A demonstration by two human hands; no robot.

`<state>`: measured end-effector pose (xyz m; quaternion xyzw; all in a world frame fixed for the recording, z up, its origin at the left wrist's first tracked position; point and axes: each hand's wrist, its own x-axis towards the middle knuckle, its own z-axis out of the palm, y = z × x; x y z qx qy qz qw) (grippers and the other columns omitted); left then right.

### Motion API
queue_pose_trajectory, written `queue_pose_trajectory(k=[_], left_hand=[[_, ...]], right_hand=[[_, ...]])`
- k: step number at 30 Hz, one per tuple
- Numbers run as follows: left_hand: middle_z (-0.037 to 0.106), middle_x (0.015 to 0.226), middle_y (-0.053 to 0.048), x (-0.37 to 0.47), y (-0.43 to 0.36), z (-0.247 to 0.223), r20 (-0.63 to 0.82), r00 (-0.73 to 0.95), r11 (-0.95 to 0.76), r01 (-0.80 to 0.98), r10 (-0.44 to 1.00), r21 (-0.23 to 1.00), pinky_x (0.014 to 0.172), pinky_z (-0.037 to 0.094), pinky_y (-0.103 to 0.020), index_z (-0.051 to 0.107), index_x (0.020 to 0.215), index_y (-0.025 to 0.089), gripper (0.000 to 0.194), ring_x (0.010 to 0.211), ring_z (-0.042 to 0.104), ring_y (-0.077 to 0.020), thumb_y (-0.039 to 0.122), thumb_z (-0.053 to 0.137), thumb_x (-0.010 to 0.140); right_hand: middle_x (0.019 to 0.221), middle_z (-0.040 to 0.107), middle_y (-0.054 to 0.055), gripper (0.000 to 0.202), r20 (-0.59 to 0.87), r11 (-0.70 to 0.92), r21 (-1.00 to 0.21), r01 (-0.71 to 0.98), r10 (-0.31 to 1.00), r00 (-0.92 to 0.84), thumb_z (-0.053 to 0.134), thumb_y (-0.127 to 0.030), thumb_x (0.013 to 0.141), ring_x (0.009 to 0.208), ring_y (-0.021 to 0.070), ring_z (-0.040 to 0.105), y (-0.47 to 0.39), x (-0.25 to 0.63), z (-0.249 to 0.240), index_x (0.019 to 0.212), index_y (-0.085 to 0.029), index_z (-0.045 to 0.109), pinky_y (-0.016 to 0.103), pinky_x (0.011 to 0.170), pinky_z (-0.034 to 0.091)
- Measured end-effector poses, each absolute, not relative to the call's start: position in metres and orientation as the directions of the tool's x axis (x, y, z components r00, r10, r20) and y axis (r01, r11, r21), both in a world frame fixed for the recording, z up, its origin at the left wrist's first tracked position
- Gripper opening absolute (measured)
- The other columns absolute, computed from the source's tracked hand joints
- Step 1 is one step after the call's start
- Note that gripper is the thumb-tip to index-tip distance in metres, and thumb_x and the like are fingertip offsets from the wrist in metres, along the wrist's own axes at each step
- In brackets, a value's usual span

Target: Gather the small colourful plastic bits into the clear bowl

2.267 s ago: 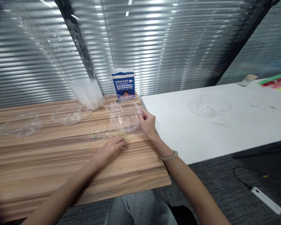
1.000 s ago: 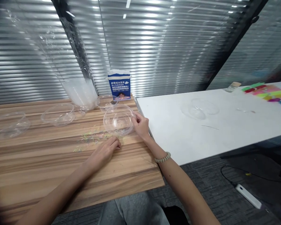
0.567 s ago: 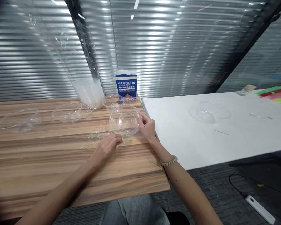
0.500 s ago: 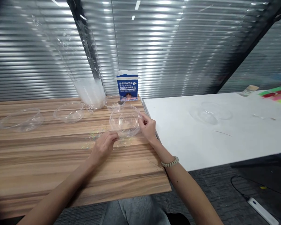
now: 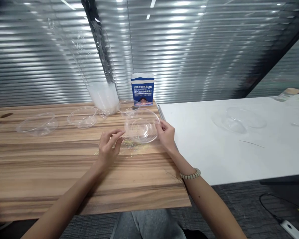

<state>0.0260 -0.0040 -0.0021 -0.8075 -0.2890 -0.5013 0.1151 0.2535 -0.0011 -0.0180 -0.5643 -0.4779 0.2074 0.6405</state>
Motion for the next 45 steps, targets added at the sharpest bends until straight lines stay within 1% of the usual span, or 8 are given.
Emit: queue_pose_trajectory(k=[2, 4, 7, 11, 21, 25, 33, 45], left_hand=[[0.065, 0.088, -0.006, 0.027, -0.003, -0.005, 0.804, 0.368, -0.798, 0.567, 0.468, 0.204, 0.073, 0.044, -0.028, 0.06, 0.095, 0.017, 0.012, 0.082, 0.058, -0.0155, 0.016, 0.051, 0.088], [0.064, 0.08, -0.005, 0.027, -0.001, -0.009, 0.666, 0.483, -0.787, 0.554, 0.569, 0.271, 0.07, 0.044, -0.027, 0.061, 0.087, 0.016, 0.01, 0.077, 0.057, -0.0153, 0.018, 0.051, 0.088], [0.063, 0.078, -0.004, 0.027, 0.002, -0.017, 0.474, 0.608, -0.766, 0.571, 0.637, 0.297, 0.071, 0.044, -0.028, 0.062, 0.08, 0.016, 0.011, 0.076, 0.057, -0.0161, 0.019, 0.054, 0.087], [0.065, 0.081, -0.004, 0.028, 0.003, -0.023, 0.367, 0.634, -0.731, 0.611, 0.681, 0.302, 0.073, 0.044, -0.029, 0.065, 0.081, 0.016, 0.011, 0.079, 0.058, -0.0169, 0.019, 0.056, 0.086], [0.065, 0.087, -0.005, 0.032, 0.001, -0.024, 0.311, 0.59, -0.662, 0.71, 0.745, 0.241, 0.075, 0.044, -0.03, 0.068, 0.085, 0.018, 0.014, 0.084, 0.059, -0.0188, 0.021, 0.054, 0.087], [0.065, 0.089, -0.004, 0.033, 0.0, -0.026, 0.314, 0.578, -0.654, 0.712, 0.753, 0.257, 0.076, 0.045, -0.029, 0.069, 0.087, 0.019, 0.016, 0.086, 0.059, -0.0179, 0.022, 0.053, 0.087], [0.063, 0.084, -0.004, 0.04, -0.004, -0.025, 0.388, 0.562, -0.673, 0.688, 0.73, 0.271, 0.071, 0.044, -0.028, 0.072, 0.086, 0.02, 0.019, 0.08, 0.056, -0.0162, 0.025, 0.054, 0.087], [0.065, 0.084, -0.006, 0.035, -0.001, -0.024, 0.35, 0.615, -0.7, 0.681, 0.706, 0.216, 0.074, 0.045, -0.03, 0.071, 0.089, 0.02, 0.017, 0.083, 0.058, -0.0184, 0.021, 0.055, 0.086]], right_hand=[[0.049, 0.042, -0.005, 0.033, 0.33, 0.259, -0.944, 0.205, 0.763, 0.556, 0.058, -0.033, 0.072, 0.046, 0.0087, 0.034, 0.004, 0.259, -0.02, 0.095, -0.011, 0.07, 0.023, 0.045, 0.027], [0.048, 0.043, -0.005, 0.032, 0.295, 0.244, -0.955, 0.167, 0.735, 0.61, 0.058, -0.031, 0.071, 0.045, 0.009, 0.036, 0.008, 0.263, -0.022, 0.094, -0.012, 0.069, 0.023, 0.044, 0.028], [0.048, 0.043, -0.006, 0.032, 0.299, 0.239, -0.954, 0.181, 0.731, 0.613, 0.057, -0.031, 0.071, 0.044, 0.009, 0.036, 0.009, 0.265, -0.024, 0.093, -0.012, 0.069, 0.023, 0.044, 0.029], [0.047, 0.043, -0.006, 0.032, 0.329, 0.24, -0.944, 0.227, 0.748, 0.577, 0.056, -0.031, 0.072, 0.045, 0.009, 0.036, 0.008, 0.263, -0.025, 0.094, -0.012, 0.069, 0.024, 0.046, 0.03], [0.047, 0.038, -0.007, 0.033, 0.334, 0.247, -0.942, 0.227, 0.75, 0.571, 0.056, -0.032, 0.073, 0.046, 0.0091, 0.035, 0.009, 0.26, -0.023, 0.095, -0.011, 0.069, 0.023, 0.046, 0.029], [0.048, 0.036, -0.007, 0.034, 0.334, 0.232, -0.941, 0.246, 0.76, 0.557, 0.055, -0.032, 0.073, 0.047, 0.0087, 0.032, 0.008, 0.259, -0.022, 0.096, -0.012, 0.069, 0.023, 0.048, 0.029], [0.05, 0.042, -0.005, 0.035, 0.346, 0.223, -0.933, 0.281, 0.765, 0.542, 0.054, -0.033, 0.074, 0.047, 0.0089, 0.033, 0.009, 0.26, -0.025, 0.097, -0.012, 0.069, 0.023, 0.047, 0.029], [0.052, 0.047, -0.004, 0.033, 0.348, 0.231, -0.933, 0.277, 0.775, 0.528, 0.054, -0.031, 0.074, 0.048, 0.0088, 0.035, 0.009, 0.259, -0.024, 0.096, -0.011, 0.069, 0.023, 0.048, 0.03]])
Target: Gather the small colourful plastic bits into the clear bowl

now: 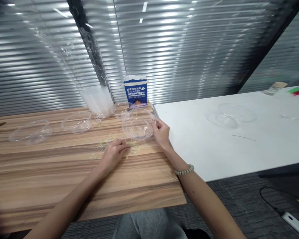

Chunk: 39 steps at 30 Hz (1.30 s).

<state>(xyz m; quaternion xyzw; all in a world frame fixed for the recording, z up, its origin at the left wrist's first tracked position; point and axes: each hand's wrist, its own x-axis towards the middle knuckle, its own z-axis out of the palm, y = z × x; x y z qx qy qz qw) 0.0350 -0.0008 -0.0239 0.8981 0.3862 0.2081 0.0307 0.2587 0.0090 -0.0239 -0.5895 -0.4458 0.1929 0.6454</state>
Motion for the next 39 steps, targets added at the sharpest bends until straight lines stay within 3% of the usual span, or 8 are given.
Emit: queue_pose_trajectory(k=[6, 15, 20, 26, 39], left_hand=[[0.064, 0.091, -0.005, 0.0334, 0.0, -0.0266, 0.323, 0.646, -0.719, 0.659, 0.692, 0.221, 0.078, 0.044, -0.031, 0.066, 0.094, 0.019, 0.019, 0.089, 0.057, -0.019, 0.013, 0.049, 0.088], [0.063, 0.09, -0.006, 0.0341, -0.0015, -0.0237, 0.313, 0.653, -0.722, 0.652, 0.689, 0.231, 0.077, 0.044, -0.032, 0.062, 0.088, 0.016, 0.014, 0.087, 0.056, -0.0195, 0.018, 0.048, 0.089], [0.063, 0.09, -0.007, 0.0351, -0.0023, -0.0237, 0.31, 0.608, -0.682, 0.67, 0.731, 0.294, 0.075, 0.045, -0.031, 0.059, 0.087, 0.015, 0.01, 0.085, 0.056, -0.0192, 0.014, 0.049, 0.088], [0.065, 0.091, -0.006, 0.0391, -0.0026, -0.0239, 0.331, 0.581, -0.669, 0.647, 0.744, 0.367, 0.077, 0.045, -0.032, 0.058, 0.091, 0.016, 0.011, 0.086, 0.058, -0.0183, 0.014, 0.048, 0.088], [0.065, 0.09, -0.007, 0.0393, 0.0006, -0.0215, 0.354, 0.634, -0.725, 0.625, 0.688, 0.29, 0.078, 0.046, -0.034, 0.065, 0.085, 0.017, 0.011, 0.088, 0.057, -0.0197, 0.016, 0.054, 0.085]], right_hand=[[0.052, 0.048, -0.004, 0.035, 0.342, 0.224, -0.935, 0.276, 0.778, 0.527, 0.055, -0.033, 0.074, 0.048, 0.0091, 0.035, 0.0069, 0.2572, -0.0198, 0.097, -0.01, 0.069, 0.023, 0.048, 0.03], [0.058, 0.054, -0.001, 0.035, 0.381, 0.249, -0.917, 0.311, 0.778, 0.5, 0.054, -0.032, 0.076, 0.052, 0.0104, 0.041, 0.0081, 0.2573, -0.0231, 0.097, -0.009, 0.069, 0.025, 0.053, 0.034], [0.067, 0.06, 0.001, 0.034, 0.391, 0.255, -0.912, 0.32, 0.774, 0.498, 0.054, -0.03, 0.074, 0.06, 0.0128, 0.049, 0.009, 0.2578, -0.0247, 0.097, -0.01, 0.069, 0.025, 0.059, 0.039], [0.069, 0.062, 0.002, 0.033, 0.393, 0.259, -0.912, 0.318, 0.772, 0.499, 0.054, -0.03, 0.074, 0.06, 0.0127, 0.049, 0.0082, 0.2584, -0.0233, 0.096, -0.01, 0.069, 0.025, 0.057, 0.038], [0.065, 0.06, 0.002, 0.034, 0.391, 0.252, -0.912, 0.325, 0.773, 0.5, 0.054, -0.03, 0.073, 0.059, 0.0131, 0.049, 0.0102, 0.2593, -0.026, 0.096, -0.01, 0.07, 0.026, 0.058, 0.039]])
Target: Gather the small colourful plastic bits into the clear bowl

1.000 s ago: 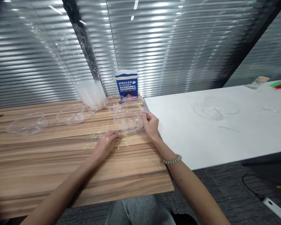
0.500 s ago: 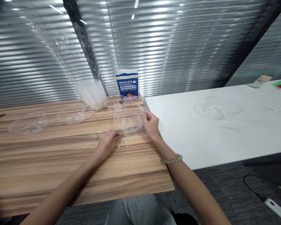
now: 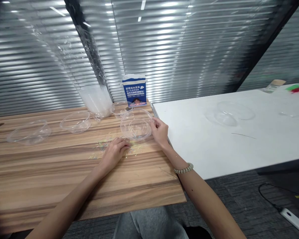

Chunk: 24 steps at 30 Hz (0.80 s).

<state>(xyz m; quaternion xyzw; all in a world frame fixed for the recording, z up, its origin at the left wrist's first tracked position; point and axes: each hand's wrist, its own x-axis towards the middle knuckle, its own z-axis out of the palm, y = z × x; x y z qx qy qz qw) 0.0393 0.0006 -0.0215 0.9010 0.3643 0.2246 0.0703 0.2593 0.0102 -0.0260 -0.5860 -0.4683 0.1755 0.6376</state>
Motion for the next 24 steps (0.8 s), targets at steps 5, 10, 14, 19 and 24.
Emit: queue_pose_trajectory(k=[5, 10, 14, 19, 24], left_hand=[[0.062, 0.09, -0.007, 0.038, 0.001, -0.024, 0.34, 0.671, -0.751, 0.61, 0.659, 0.254, 0.079, 0.045, -0.035, 0.06, 0.085, 0.016, 0.01, 0.088, 0.054, -0.02, 0.017, 0.051, 0.087], [0.062, 0.091, -0.006, 0.036, -0.002, -0.026, 0.328, 0.716, -0.788, 0.57, 0.616, 0.235, 0.076, 0.044, -0.032, 0.058, 0.086, 0.016, 0.006, 0.088, 0.054, -0.0193, 0.017, 0.052, 0.087], [0.063, 0.09, -0.006, 0.032, -0.005, -0.015, 0.439, 0.701, -0.815, 0.56, 0.562, 0.149, 0.074, 0.042, -0.03, 0.058, 0.086, 0.017, 0.013, 0.085, 0.056, -0.0176, 0.018, 0.046, 0.091], [0.065, 0.091, -0.008, 0.043, 0.007, 0.02, 0.614, 0.602, -0.788, 0.613, 0.51, 0.053, 0.075, 0.042, -0.031, 0.06, 0.089, 0.016, 0.023, 0.087, 0.057, -0.0179, 0.014, 0.038, 0.093], [0.062, 0.114, -0.01, 0.05, 0.008, 0.038, 0.516, 0.708, -0.827, 0.562, 0.482, 0.002, 0.084, 0.043, -0.036, 0.058, 0.112, 0.018, 0.028, 0.103, 0.055, -0.0207, 0.01, 0.042, 0.09]], right_hand=[[0.057, 0.052, -0.002, 0.035, 0.4, 0.249, -0.905, 0.345, 0.771, 0.495, 0.053, -0.031, 0.074, 0.053, 0.0105, 0.04, 0.009, 0.259, -0.026, 0.097, -0.011, 0.07, 0.024, 0.052, 0.034], [0.051, 0.04, -0.005, 0.036, 0.441, 0.263, -0.882, 0.391, 0.755, 0.485, 0.052, -0.034, 0.076, 0.05, 0.0094, 0.033, 0.012, 0.26, -0.028, 0.096, -0.011, 0.07, 0.023, 0.05, 0.03], [0.051, 0.038, -0.006, 0.036, 0.465, 0.274, -0.867, 0.416, 0.747, 0.476, 0.052, -0.034, 0.076, 0.05, 0.0095, 0.034, 0.012, 0.26, -0.029, 0.095, -0.011, 0.07, 0.024, 0.052, 0.032], [0.05, 0.041, -0.005, 0.036, 0.507, 0.307, -0.837, 0.452, 0.746, 0.431, 0.051, -0.035, 0.078, 0.049, 0.0101, 0.036, 0.007, 0.257, -0.023, 0.097, -0.011, 0.07, 0.025, 0.052, 0.033], [0.049, 0.042, -0.005, 0.034, 0.548, 0.326, -0.811, 0.486, 0.714, 0.436, 0.052, -0.032, 0.077, 0.048, 0.01, 0.036, 0.007, 0.263, -0.019, 0.095, -0.011, 0.071, 0.025, 0.054, 0.035]])
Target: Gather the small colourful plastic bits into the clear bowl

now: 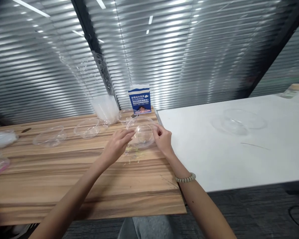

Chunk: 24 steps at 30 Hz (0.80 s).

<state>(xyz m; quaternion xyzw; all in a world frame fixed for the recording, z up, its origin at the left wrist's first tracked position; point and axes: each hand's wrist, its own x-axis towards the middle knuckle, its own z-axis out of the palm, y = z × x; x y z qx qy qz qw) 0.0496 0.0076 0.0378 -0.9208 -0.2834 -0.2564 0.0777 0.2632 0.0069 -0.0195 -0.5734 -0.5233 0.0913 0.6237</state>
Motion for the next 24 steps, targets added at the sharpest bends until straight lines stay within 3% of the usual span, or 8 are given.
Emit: queue_pose_trajectory(k=[4, 7, 11, 19, 24], left_hand=[[0.066, 0.099, -0.008, 0.035, -0.011, 0.02, 0.377, 0.763, -0.849, 0.499, 0.526, 0.175, 0.079, 0.047, -0.031, 0.064, 0.104, 0.019, 0.023, 0.092, 0.059, -0.0174, 0.015, 0.046, 0.09], [0.065, 0.101, -0.008, 0.027, -0.017, 0.001, 0.264, 0.758, -0.8, 0.535, 0.597, 0.272, 0.081, 0.049, -0.031, 0.064, 0.106, 0.019, 0.024, 0.094, 0.059, -0.0183, 0.016, 0.048, 0.088], [0.063, 0.103, -0.009, 0.031, -0.014, -0.01, 0.259, 0.72, -0.758, 0.553, 0.644, 0.346, 0.082, 0.048, -0.031, 0.065, 0.103, 0.018, 0.025, 0.094, 0.057, -0.018, 0.016, 0.045, 0.09], [0.062, 0.089, -0.006, 0.044, -0.011, 0.002, 0.192, 0.742, -0.752, 0.563, 0.643, 0.344, 0.08, 0.045, -0.029, 0.064, 0.084, 0.016, 0.02, 0.086, 0.056, -0.0169, 0.014, 0.045, 0.089], [0.06, 0.088, -0.006, 0.05, -0.009, -0.001, 0.165, 0.741, -0.754, 0.604, 0.651, 0.258, 0.077, 0.043, -0.03, 0.058, 0.081, 0.015, 0.015, 0.084, 0.054, -0.0175, 0.014, 0.046, 0.089]], right_hand=[[0.05, 0.039, -0.006, 0.033, 0.534, 0.314, -0.836, 0.451, 0.659, 0.531, 0.052, -0.031, 0.077, 0.047, 0.0094, 0.035, 0.009, 0.27, -0.017, 0.097, -0.011, 0.07, 0.024, 0.053, 0.035], [0.05, 0.039, -0.006, 0.033, 0.543, 0.321, -0.83, 0.456, 0.65, 0.532, 0.052, -0.031, 0.077, 0.047, 0.0092, 0.034, 0.01, 0.27, -0.016, 0.096, -0.012, 0.07, 0.024, 0.053, 0.035], [0.049, 0.039, -0.006, 0.031, 0.559, 0.326, -0.815, 0.478, 0.657, 0.506, 0.052, -0.028, 0.075, 0.047, 0.0091, 0.035, 0.011, 0.267, -0.018, 0.093, -0.011, 0.071, 0.024, 0.054, 0.035], [0.048, 0.041, -0.006, 0.033, 0.561, 0.32, -0.81, 0.492, 0.669, 0.487, 0.051, -0.028, 0.076, 0.048, 0.0096, 0.037, 0.012, 0.266, -0.021, 0.096, -0.011, 0.071, 0.024, 0.055, 0.037], [0.048, 0.042, -0.005, 0.033, 0.566, 0.316, -0.8, 0.511, 0.68, 0.466, 0.051, -0.028, 0.076, 0.047, 0.0096, 0.036, 0.011, 0.265, -0.021, 0.095, -0.01, 0.071, 0.024, 0.055, 0.037]])
